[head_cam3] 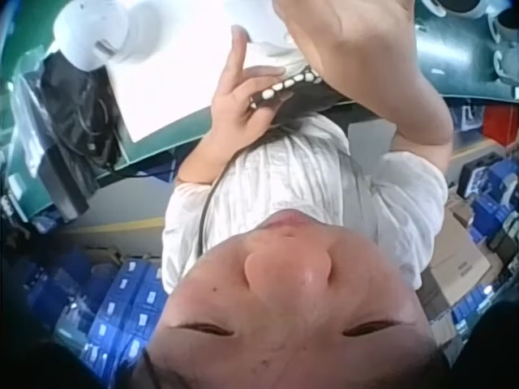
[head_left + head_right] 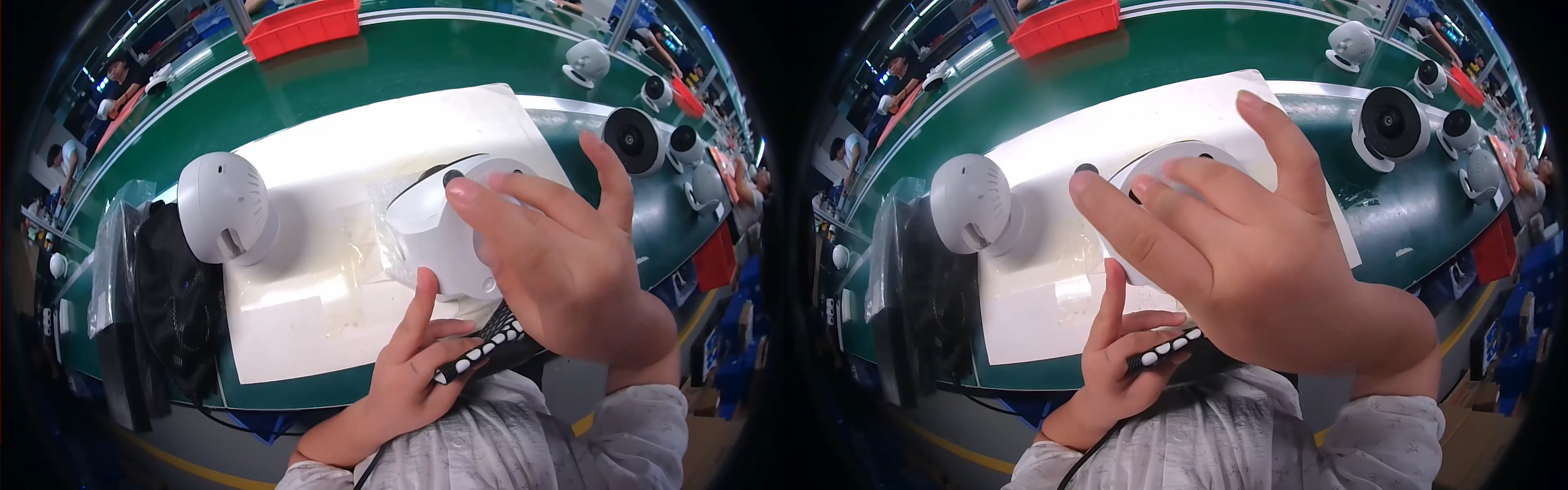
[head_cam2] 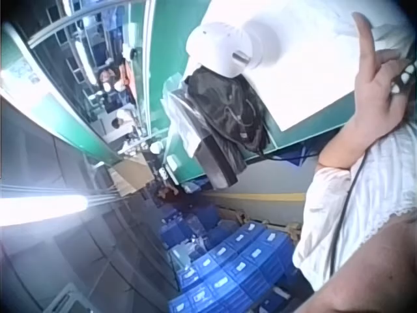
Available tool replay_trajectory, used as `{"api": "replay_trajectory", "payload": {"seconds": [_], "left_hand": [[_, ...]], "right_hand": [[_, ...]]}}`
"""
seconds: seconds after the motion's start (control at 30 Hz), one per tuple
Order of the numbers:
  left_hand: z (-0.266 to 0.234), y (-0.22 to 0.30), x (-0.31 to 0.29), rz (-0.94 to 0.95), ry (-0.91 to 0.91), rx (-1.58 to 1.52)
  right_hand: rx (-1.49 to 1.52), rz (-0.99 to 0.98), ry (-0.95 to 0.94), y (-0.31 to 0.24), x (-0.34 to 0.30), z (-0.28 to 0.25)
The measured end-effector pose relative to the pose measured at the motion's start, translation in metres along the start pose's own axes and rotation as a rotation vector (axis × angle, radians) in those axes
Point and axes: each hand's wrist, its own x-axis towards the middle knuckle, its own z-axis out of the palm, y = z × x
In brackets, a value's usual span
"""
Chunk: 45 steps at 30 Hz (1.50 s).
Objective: Assembling the base of security cameras by applying rubber anti-slip pads on a production line.
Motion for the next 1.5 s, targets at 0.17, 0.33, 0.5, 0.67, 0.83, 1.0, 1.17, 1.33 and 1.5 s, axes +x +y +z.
{"api": "replay_trajectory", "payload": {"seconds": [0.17, 0.33, 0.5, 0.67, 0.83, 1.0, 1.17, 1.33, 1.5], "left_hand": [[-0.001, -0.003, -0.005, -0.076, 0.035, -0.013], [0.000, -0.004, -0.002, -0.038, 0.023, 0.010], [0.002, -0.004, -0.001, -0.074, 0.037, 0.000], [0.002, -0.005, -0.002, -0.065, 0.046, 0.011], [0.003, -0.006, -0.002, -0.066, 0.052, 0.005], [0.002, -0.006, -0.002, -0.041, 0.052, 0.033], [0.004, -0.008, -0.002, -0.030, 0.084, -0.003], [0.002, -0.006, -0.001, 0.002, 0.066, 0.061], [0.002, -0.006, 0.000, 0.014, 0.066, 0.091]], "right_hand": [[0.232, 0.132, 0.129, 0.011, -0.014, 0.007], [0.584, 0.199, 0.145, 0.010, -0.036, 0.029], [0.519, 0.195, 0.140, 0.009, -0.041, 0.038], [0.075, 0.077, 0.148, 0.000, -0.055, 0.033], [-0.099, 0.108, 0.018, -0.013, -0.065, 0.028], [0.328, 0.236, 0.104, -0.010, -0.067, 0.025], [0.359, 0.125, 0.168, -0.011, -0.074, 0.035], [0.085, 0.005, 0.457, -0.017, -0.082, 0.053], [0.146, -0.004, 0.483, -0.017, -0.082, 0.056]]}}
